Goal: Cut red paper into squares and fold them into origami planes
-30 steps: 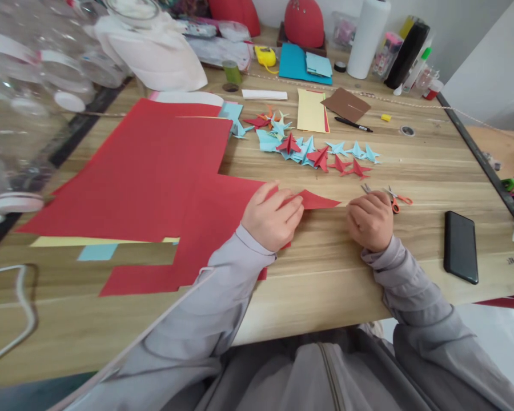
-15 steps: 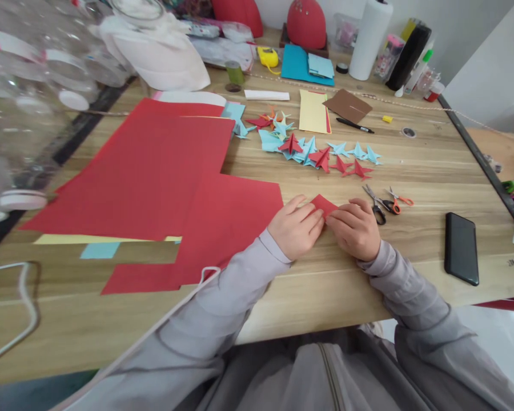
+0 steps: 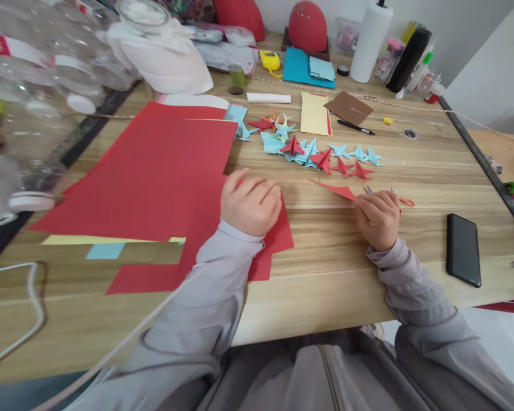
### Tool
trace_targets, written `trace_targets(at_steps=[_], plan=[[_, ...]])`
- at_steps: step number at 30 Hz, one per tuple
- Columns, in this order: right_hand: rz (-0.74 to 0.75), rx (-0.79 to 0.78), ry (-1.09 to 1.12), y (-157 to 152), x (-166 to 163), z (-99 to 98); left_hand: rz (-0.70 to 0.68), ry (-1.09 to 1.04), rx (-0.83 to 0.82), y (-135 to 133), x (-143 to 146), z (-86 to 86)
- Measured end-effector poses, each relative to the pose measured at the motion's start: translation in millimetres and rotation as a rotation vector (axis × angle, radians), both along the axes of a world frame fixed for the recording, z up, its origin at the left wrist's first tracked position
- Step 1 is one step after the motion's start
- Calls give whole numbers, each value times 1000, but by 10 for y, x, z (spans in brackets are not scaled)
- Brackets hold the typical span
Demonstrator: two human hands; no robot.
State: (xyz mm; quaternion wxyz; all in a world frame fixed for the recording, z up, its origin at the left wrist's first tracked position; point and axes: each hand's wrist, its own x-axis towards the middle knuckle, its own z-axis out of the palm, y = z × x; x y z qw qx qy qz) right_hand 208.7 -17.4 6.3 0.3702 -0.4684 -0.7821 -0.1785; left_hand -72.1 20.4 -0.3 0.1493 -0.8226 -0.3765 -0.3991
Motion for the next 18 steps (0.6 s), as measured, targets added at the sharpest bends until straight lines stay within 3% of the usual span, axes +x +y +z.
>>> trace_targets(at_steps=[4,7,10,14,18], plan=[[142,-62,-34,-53,-130,-57,-169,53,-99,-178,330,-20],[220,-56,-73,-85,-184,-77,-217,79,-109,-226,478,-51],[206,-34,-35,-72,-156,-68,-152,8,-93,-179,421,-75],[46,-44,180,-18,-81,-55,-87,-122,-41,-119,265,-61],[116,-276,415,2,-97,-69,-171,-223,-98,-156,276,-7]])
